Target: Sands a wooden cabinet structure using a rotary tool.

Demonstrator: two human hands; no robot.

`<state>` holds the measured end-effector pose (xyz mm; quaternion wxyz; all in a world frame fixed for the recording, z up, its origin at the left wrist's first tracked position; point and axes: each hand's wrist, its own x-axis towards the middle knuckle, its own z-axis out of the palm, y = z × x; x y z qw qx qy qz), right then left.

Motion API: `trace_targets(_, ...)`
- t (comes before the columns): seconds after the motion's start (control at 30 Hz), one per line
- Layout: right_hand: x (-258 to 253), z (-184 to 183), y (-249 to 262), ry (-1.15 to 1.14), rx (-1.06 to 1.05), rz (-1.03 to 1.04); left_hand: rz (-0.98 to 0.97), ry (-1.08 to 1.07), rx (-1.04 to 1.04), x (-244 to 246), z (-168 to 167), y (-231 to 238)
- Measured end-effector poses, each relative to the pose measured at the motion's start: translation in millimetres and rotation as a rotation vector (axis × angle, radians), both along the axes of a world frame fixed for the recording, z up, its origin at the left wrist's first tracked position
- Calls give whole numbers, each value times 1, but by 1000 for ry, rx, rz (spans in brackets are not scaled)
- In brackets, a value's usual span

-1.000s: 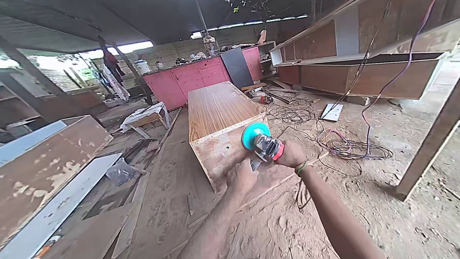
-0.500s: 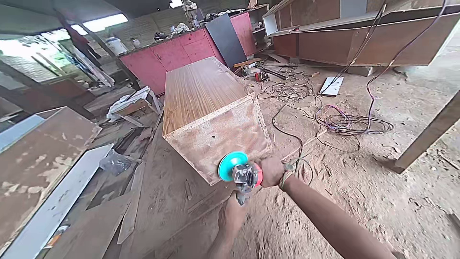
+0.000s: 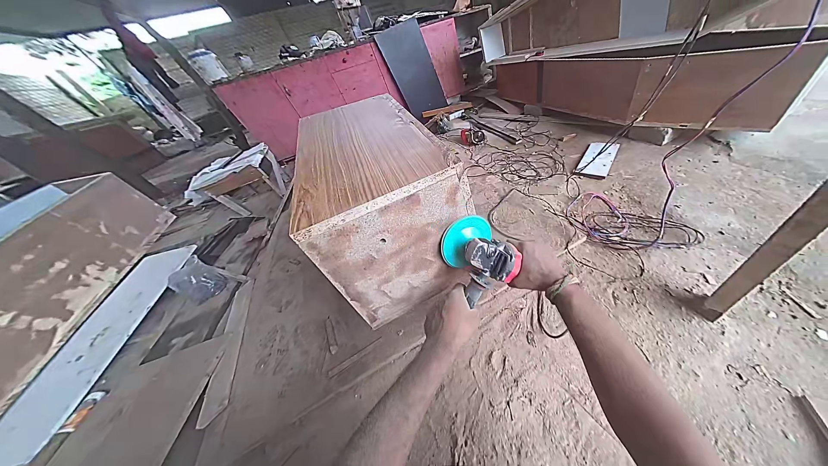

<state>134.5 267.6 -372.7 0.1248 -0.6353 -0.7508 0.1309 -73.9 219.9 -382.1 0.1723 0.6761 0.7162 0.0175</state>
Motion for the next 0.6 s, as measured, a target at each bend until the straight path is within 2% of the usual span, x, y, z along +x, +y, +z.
trace_targets(0.1,-7,-41,0,-3,-38,83,21,50,-55,-7,-33,-10)
trace_targets(0.37,-63,-83,-14,8,-86,208,106,99,-93,-63,-74,-36)
trace_targets(0.5,-115,-71,-25,-32,-147,317,216,39,6,-108,-95,-65)
trace_targets(0.6,-143,-56,-28,-69,-79,399,310,-24,134,-130,-109,-75)
